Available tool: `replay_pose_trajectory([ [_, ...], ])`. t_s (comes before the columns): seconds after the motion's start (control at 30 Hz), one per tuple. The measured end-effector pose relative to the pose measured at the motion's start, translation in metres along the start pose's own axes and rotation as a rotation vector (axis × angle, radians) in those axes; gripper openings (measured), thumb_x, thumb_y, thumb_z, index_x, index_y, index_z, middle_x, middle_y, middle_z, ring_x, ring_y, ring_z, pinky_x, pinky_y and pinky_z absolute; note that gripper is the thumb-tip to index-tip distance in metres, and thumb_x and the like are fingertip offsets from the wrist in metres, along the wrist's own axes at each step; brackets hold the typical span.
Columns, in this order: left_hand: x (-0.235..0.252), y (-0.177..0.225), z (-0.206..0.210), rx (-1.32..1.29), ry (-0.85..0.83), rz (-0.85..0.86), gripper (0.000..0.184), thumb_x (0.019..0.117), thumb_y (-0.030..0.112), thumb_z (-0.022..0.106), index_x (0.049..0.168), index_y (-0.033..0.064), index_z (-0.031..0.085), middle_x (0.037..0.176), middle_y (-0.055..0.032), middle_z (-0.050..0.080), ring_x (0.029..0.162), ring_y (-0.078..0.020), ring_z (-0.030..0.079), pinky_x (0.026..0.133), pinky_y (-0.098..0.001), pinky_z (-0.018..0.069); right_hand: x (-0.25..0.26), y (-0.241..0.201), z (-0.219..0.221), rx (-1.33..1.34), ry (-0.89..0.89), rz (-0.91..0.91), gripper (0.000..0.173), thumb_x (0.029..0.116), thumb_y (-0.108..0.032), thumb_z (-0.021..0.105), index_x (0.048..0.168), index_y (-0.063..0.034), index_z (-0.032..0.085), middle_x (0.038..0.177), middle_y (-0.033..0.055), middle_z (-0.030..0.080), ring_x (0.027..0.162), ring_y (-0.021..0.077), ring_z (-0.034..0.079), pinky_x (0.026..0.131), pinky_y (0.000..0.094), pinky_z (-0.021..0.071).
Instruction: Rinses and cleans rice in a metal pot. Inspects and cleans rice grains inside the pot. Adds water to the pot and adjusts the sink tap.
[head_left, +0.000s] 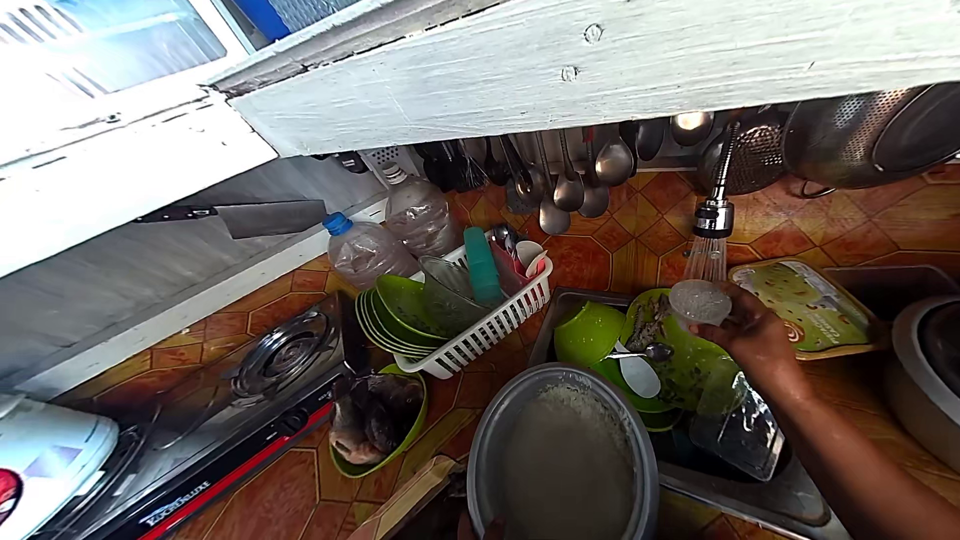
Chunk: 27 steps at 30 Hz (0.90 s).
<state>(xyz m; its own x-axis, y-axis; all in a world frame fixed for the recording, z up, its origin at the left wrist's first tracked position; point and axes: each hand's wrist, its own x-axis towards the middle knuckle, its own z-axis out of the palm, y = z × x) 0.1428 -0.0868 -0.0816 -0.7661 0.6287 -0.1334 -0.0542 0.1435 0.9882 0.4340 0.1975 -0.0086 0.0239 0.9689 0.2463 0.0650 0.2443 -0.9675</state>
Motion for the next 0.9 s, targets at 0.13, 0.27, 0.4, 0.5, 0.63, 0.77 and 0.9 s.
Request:
replay_pose_trajectory([
  [0.13,0.000,0.000,0.000,-0.007,0.014,-0.021,0.046,0.0911,-0.003,0.047,0.136,-0.0107,0.039,0.107,-0.0096,0.059,0.090,0.0003,0.064,0.081,-0.0220,0.0559,-0.030,-0.016,0.011,-0.045,-0.140,-0.100,0.081,0.0675,0.001,0.086,0.142,0.0017,0.053,0.139,0.0154,0.061,0.120,0.0169,0.065,0.097,0.0282,0.0581],
  [0.27,0.001,-0.003,-0.001,0.001,0.003,-0.021,0.046,0.0905,-0.003,0.047,0.135,-0.0098,0.039,0.105,-0.0084,0.061,0.089,0.0000,0.065,0.081,-0.0225,0.0570,-0.051,-0.018,0.024,-0.310,-0.302,-0.445,0.070,0.0703,-0.017,0.085,0.135,-0.0016,0.064,0.133,0.0151,0.066,0.122,0.0224,0.064,0.104,0.0349,0.0538],
  [0.4,0.000,-0.002,-0.001,0.001,0.004,-0.014,0.043,0.0894,-0.001,0.048,0.132,-0.0091,0.042,0.101,-0.0063,0.062,0.085,0.0004,0.065,0.078,-0.0222,0.0576,-0.059,-0.016,0.040,-0.608,-0.422,-0.793,0.058,0.0754,-0.008,0.077,0.133,-0.0122,0.068,0.132,0.0105,0.067,0.124,0.0305,0.062,0.104,0.0431,0.0542],
  [0.5,0.001,-0.003,-0.001,-0.030,-0.004,-0.007,0.041,0.0899,-0.002,0.047,0.130,-0.0078,0.043,0.100,-0.0044,0.064,0.085,0.0004,0.067,0.078,-0.0221,0.0585,-0.063,-0.018,0.048,-0.755,-0.453,-0.971,0.055,0.0813,0.001,0.066,0.133,-0.0199,0.068,0.131,0.0106,0.067,0.124,0.0334,0.062,0.104,0.0503,0.0508],
  [0.63,0.002,-0.004,-0.001,-0.021,0.001,-0.016,0.042,0.0889,-0.002,0.047,0.130,-0.0075,0.043,0.099,-0.0046,0.065,0.084,-0.0002,0.067,0.077,-0.0228,0.0589,-0.066,-0.025,0.051,-0.841,-0.548,-1.126,0.056,0.0936,0.004,0.055,0.139,-0.0287,0.063,0.141,0.0066,0.062,0.135,0.0320,0.055,0.115,0.0603,0.0365],
  [0.77,0.002,-0.004,-0.001,0.026,0.006,-0.007,0.050,0.0888,-0.001,0.048,0.137,-0.0134,0.038,0.108,-0.0122,0.059,0.090,-0.0004,0.064,0.081,-0.0225,0.0560,-0.057,-0.019,0.048,-0.769,-0.479,-1.054,0.051,0.0935,0.001,0.058,0.136,-0.0268,0.065,0.139,0.0090,0.064,0.133,0.0354,0.057,0.113,0.0627,0.0392],
  [0.9,0.002,-0.003,-0.001,-0.006,-0.004,0.001,0.048,0.0907,-0.003,0.047,0.137,-0.0130,0.037,0.109,-0.0110,0.059,0.092,0.0011,0.063,0.083,-0.0213,0.0557,-0.029,0.000,0.034,-0.538,-0.245,-0.510,0.067,0.0727,-0.008,0.086,0.136,-0.0044,0.064,0.130,0.0211,0.065,0.122,0.0408,0.060,0.103,0.0553,0.0506],
])
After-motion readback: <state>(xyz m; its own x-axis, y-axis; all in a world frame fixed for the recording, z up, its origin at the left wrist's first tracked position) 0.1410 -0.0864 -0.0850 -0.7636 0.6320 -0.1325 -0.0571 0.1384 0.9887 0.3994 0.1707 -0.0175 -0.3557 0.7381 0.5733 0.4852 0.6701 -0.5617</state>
